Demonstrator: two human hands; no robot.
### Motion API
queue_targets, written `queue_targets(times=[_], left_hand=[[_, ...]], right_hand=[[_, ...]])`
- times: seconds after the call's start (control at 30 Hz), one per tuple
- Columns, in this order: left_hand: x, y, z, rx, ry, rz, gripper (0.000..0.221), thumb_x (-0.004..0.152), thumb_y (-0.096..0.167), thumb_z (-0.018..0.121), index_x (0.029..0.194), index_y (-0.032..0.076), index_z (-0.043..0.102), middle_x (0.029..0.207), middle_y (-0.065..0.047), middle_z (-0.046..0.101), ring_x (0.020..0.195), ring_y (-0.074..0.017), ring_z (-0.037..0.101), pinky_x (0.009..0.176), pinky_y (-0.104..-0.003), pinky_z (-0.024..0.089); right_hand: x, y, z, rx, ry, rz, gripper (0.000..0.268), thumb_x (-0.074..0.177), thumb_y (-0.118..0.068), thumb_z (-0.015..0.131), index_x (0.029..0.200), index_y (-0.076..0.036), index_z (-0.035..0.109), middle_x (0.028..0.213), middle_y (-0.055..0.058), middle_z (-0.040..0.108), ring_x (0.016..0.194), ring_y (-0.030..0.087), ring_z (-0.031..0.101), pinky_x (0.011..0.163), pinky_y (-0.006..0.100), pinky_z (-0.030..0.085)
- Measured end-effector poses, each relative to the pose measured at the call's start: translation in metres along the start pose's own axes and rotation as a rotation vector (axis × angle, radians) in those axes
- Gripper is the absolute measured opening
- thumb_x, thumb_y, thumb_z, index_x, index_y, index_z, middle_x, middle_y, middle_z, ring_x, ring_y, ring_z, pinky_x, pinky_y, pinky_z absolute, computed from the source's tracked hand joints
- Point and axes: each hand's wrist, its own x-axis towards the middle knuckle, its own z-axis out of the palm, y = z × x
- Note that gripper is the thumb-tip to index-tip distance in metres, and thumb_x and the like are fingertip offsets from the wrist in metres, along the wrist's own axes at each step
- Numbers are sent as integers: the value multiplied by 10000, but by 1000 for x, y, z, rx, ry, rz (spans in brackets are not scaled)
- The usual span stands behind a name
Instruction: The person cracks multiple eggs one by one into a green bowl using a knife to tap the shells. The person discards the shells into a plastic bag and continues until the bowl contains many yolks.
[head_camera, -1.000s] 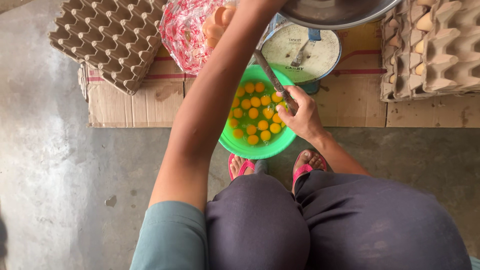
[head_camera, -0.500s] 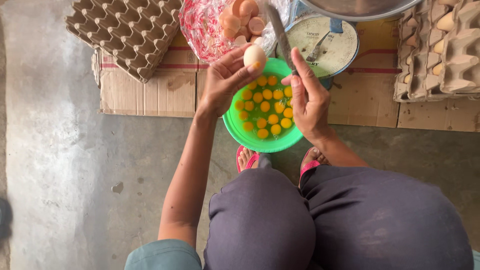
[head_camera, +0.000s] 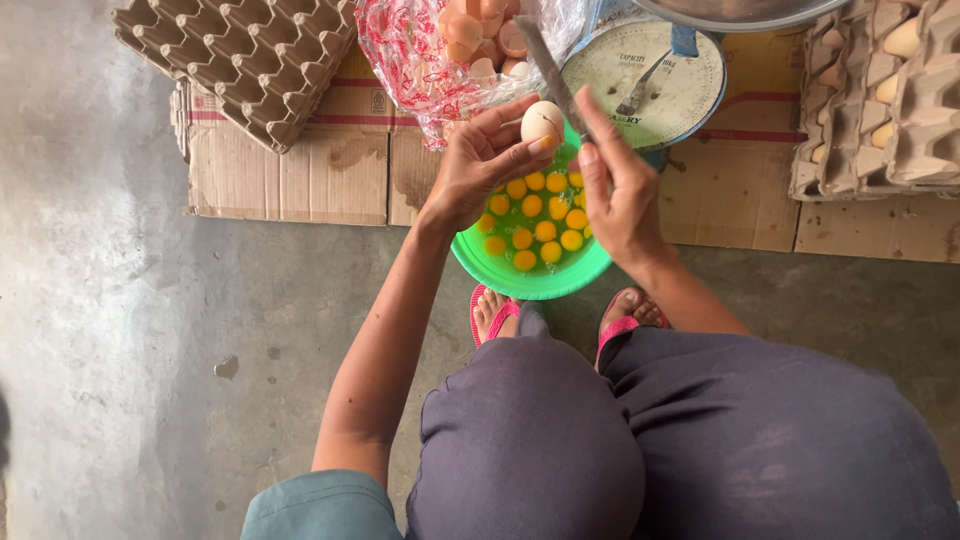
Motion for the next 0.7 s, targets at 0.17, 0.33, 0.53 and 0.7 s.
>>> queue_targets(times=[0.17, 0.33, 0.53, 0.7], left_hand=[[-5, 8, 2, 42, -67, -58, 561, 973, 130, 731, 1473, -3, 512, 1312, -137, 685, 1202, -201, 684, 1031, -363, 603], [-7, 0, 5, 29, -18, -85, 484, 983, 189, 717, 1380, -52, 582, 1254, -141, 727, 1140, -209, 725, 994, -370, 606], [-3, -15, 6, 93, -14, -72, 469, 960, 199, 750, 1290, -114, 636, 1206, -136, 757, 1101, -212, 743, 992, -369, 614], [-3, -15, 1, 172, -38, -27, 456, 956, 210, 759, 1300, -67, 646, 1199, -112, 760, 1108, -197, 723, 997, -354, 605]], right_hand=[[11, 9, -7, 48, -104, 97, 460, 1030, -115, 742, 1423, 15, 542, 1099, 87, 733, 932, 97, 682, 806, 277, 553], [9, 23, -8, 38, -223, 245, 386, 913, -126, 827, 1237, 12, 670, 958, 50, 757, 780, 52, 581, 683, 250, 488], [1, 40, -5, 275, -271, 365, 321, 920, -129, 817, 1175, 21, 691, 988, 33, 755, 895, 39, 670, 787, 224, 560], [-7, 49, -1, 218, -266, 344, 369, 898, -52, 791, 1242, 29, 685, 1041, 53, 749, 954, 52, 664, 834, 234, 558]])
